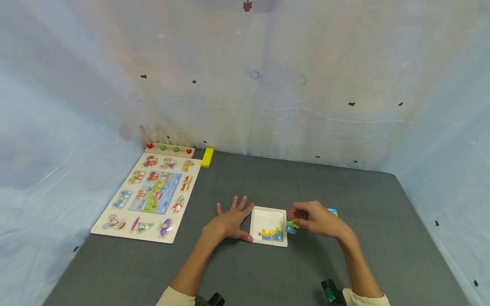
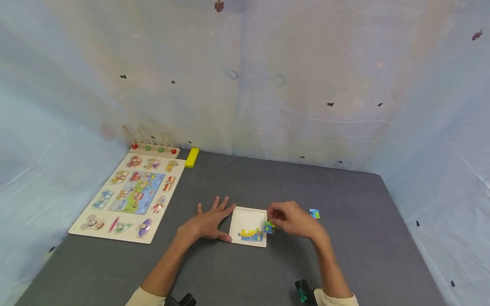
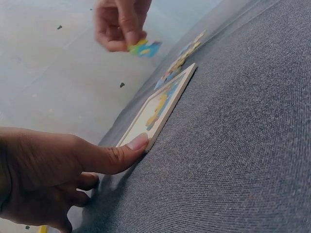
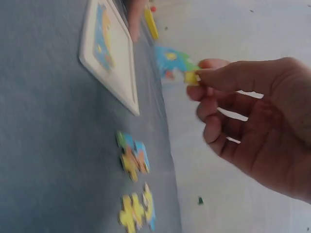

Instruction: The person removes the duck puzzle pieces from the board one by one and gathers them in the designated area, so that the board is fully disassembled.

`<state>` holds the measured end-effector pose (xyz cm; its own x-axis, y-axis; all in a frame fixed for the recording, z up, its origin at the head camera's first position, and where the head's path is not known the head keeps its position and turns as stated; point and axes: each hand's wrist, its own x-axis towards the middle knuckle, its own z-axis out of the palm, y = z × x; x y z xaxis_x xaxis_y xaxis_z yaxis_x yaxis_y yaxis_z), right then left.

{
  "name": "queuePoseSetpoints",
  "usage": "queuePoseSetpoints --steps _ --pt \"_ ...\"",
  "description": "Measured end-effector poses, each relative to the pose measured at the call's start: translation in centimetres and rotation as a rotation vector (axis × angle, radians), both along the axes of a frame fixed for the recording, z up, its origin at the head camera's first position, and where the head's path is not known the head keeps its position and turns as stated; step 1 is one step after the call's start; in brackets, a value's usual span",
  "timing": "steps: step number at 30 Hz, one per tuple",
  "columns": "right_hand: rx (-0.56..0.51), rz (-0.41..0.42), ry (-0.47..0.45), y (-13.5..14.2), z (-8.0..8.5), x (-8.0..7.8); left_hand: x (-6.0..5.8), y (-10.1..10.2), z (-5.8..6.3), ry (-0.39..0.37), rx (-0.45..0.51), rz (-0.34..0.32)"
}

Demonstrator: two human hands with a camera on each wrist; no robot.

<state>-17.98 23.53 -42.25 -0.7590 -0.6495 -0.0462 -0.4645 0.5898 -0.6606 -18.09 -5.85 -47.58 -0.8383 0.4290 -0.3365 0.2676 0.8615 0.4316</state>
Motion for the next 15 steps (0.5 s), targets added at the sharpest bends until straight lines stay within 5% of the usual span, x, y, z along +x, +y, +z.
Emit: queuePoseSetpoints --steps 8,15 --pt "0.069 0.090 -0.059 2.2 -1.0 0.0 0.0 0.0 0.0 0.000 -0.004 0.003" --pt "0.110 0.005 0.039 2.6 -2.6 0.7 0.0 0.2 0.1 -0.005 0.007 0.001"
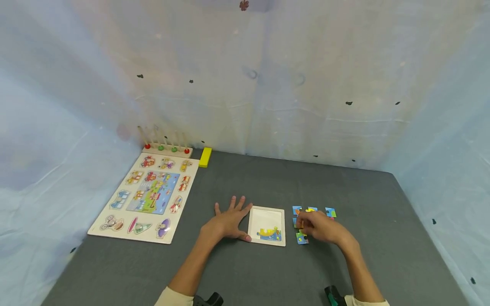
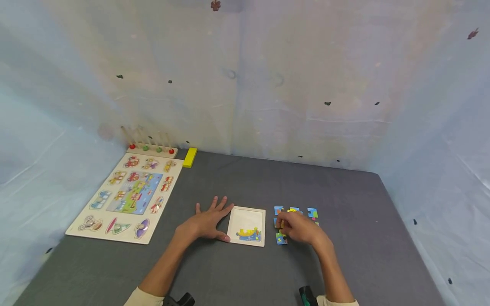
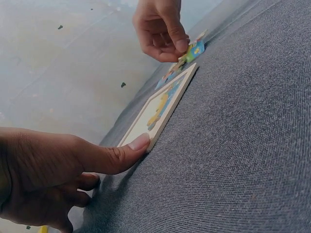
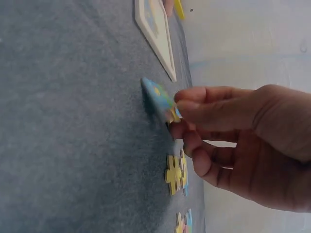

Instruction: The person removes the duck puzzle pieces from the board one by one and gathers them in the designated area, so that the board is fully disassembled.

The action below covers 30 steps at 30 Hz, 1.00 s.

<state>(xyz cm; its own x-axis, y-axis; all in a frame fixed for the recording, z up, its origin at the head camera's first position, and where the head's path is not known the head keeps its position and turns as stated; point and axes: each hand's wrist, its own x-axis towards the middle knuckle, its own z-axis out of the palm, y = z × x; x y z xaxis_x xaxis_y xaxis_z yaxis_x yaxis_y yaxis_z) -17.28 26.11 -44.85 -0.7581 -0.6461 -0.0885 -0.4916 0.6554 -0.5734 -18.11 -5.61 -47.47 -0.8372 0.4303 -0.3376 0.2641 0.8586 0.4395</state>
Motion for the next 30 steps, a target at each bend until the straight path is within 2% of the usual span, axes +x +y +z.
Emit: queuePoseSetpoints --steps 4,9,19,25,30 --pt "0.036 -0.041 0.013 0.0 -0.1 0.5 0.0 0.0 0.1 0.001 -0.005 0.006" --pt "0.081 -0.052 0.029 -0.2 -0.2 1.0 0.0 -0.1 0.2 -0.007 -0.003 0.006" --pt "0.087 -0.100 0.016 -0.8 0.0 1.4 -0.2 -0.1 0.0 -0.002 0.003 0.006" --pt "0.100 -0.088 0.037 -1.0 0.6 1.4 -0.1 -0.1 0.0 -0.005 -0.003 0.004" --pt "0.044 -0.054 0.072 -2.0 1.2 1.1 0.0 -0.1 0.1 -0.011 0.002 0.005"
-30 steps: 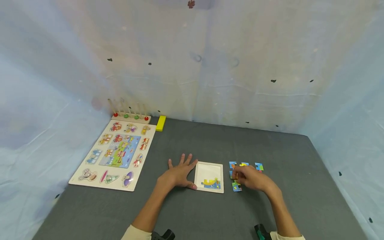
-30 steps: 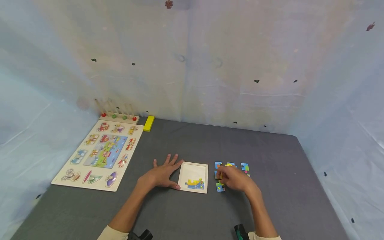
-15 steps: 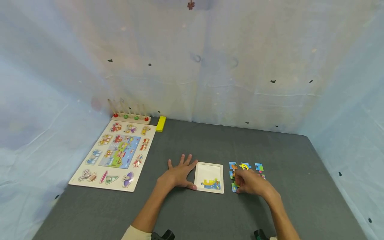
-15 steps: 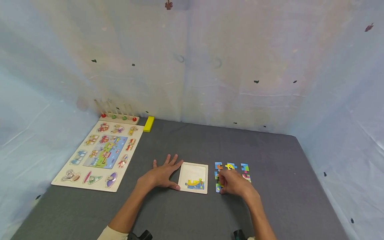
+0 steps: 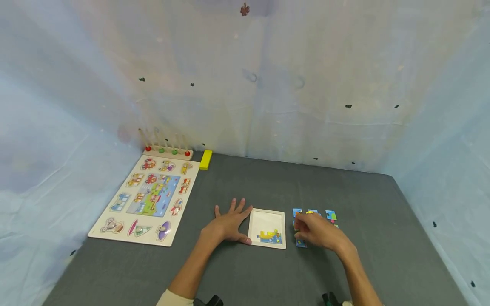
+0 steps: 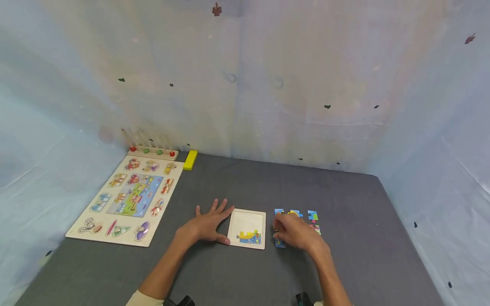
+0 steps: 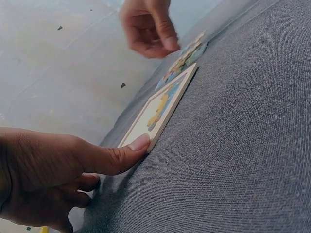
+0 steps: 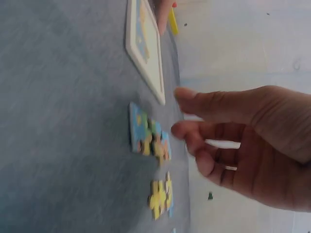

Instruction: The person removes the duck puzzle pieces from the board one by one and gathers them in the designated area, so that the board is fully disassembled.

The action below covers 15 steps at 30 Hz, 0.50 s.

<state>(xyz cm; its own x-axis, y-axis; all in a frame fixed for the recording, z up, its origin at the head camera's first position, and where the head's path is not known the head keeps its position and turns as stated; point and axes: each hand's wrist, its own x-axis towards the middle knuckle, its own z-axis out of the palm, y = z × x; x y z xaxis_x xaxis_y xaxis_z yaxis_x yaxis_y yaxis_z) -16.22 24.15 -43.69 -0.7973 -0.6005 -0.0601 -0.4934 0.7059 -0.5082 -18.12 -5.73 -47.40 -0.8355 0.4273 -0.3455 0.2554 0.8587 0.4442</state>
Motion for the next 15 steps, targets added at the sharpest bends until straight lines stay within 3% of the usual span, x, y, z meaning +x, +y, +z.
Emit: queuePoseSetpoints --steps 5,9,15 --pt "-0.036 0.057 0.008 -2.5 0.2 -0.5 0.1 -0.1 0.0 -0.002 0.005 0.010" --pt "-0.008 0.108 -0.006 -4.7 -0.7 -0.8 0.0 -0.2 -0.1 -0.003 -0.007 0.011" --pt "0.051 0.098 -0.010 -6.0 -2.1 -0.8 0.0 -0.1 -0.1 -0.008 -0.004 -0.006"
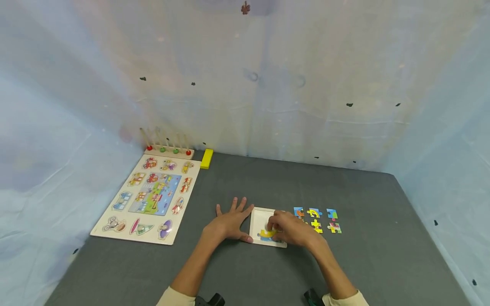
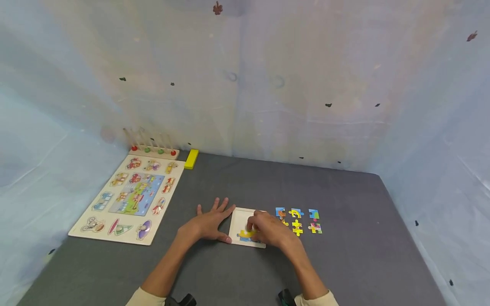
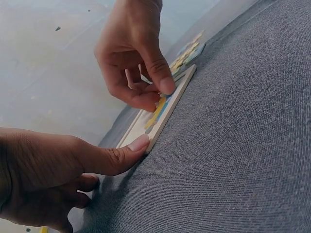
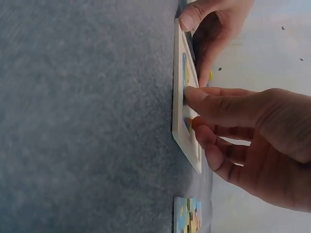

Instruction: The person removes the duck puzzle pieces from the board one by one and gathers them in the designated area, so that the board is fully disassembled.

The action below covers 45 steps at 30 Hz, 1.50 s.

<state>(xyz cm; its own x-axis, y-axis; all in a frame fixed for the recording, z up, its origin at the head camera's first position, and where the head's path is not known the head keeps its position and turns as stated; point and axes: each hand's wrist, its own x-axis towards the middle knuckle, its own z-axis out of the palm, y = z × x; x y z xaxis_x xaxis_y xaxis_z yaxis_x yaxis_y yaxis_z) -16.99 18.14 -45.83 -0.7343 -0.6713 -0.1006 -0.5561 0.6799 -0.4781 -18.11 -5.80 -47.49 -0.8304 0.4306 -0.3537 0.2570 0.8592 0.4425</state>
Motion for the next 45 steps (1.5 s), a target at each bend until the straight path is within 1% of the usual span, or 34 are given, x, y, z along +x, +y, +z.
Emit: queuePoseSetpoints --steps 2,8,11,13,16,19,22,25,28,36,39,42,45 --pt "0.011 -0.004 0.015 0.1 -0.1 -0.1 -0.1 0.1 0.1 0.001 -0.002 0.001" --pt "0.025 -0.021 -0.005 0.2 -0.1 -0.5 -0.3 0.1 0.2 0.010 -0.002 0.005" --pt "0.040 -0.025 0.002 0.1 0.0 -0.4 -0.3 0.2 0.2 0.010 -0.005 0.000" --pt "0.036 -0.013 0.009 0.0 -0.1 -0.3 -0.3 0.2 0.1 0.010 -0.008 0.000" --pt "0.033 0.023 0.041 -0.1 -0.1 -0.2 -0.2 0.2 0.0 0.015 -0.010 0.001" --pt "0.058 0.041 0.078 -0.3 0.0 -0.2 -0.3 0.1 0.0 0.026 -0.008 -0.005" --pt "0.059 0.046 0.055 -0.4 0.2 -0.4 -0.3 0.1 0.0 0.032 -0.011 -0.017" --pt "0.020 0.052 -0.015 -0.3 0.4 -0.6 -0.4 0.2 0.0 0.024 -0.018 -0.022" --pt "-0.024 0.068 -0.045 -0.1 0.5 -0.6 -0.3 0.1 0.1 0.017 -0.020 -0.018" --pt "-0.144 0.117 -0.021 0.1 -0.1 -0.4 0.1 -0.3 -0.1 0.027 -0.026 -0.005" --pt "-0.193 0.086 -0.020 0.4 0.0 -0.3 0.1 -0.3 0.0 0.028 -0.023 -0.007" --pt "-0.241 0.022 -0.010 1.1 0.5 -0.1 0.0 -0.1 0.1 0.024 -0.021 -0.009" --pt "-0.259 -0.047 0.020 2.5 1.2 0.2 0.0 0.1 0.1 0.021 -0.020 -0.010"
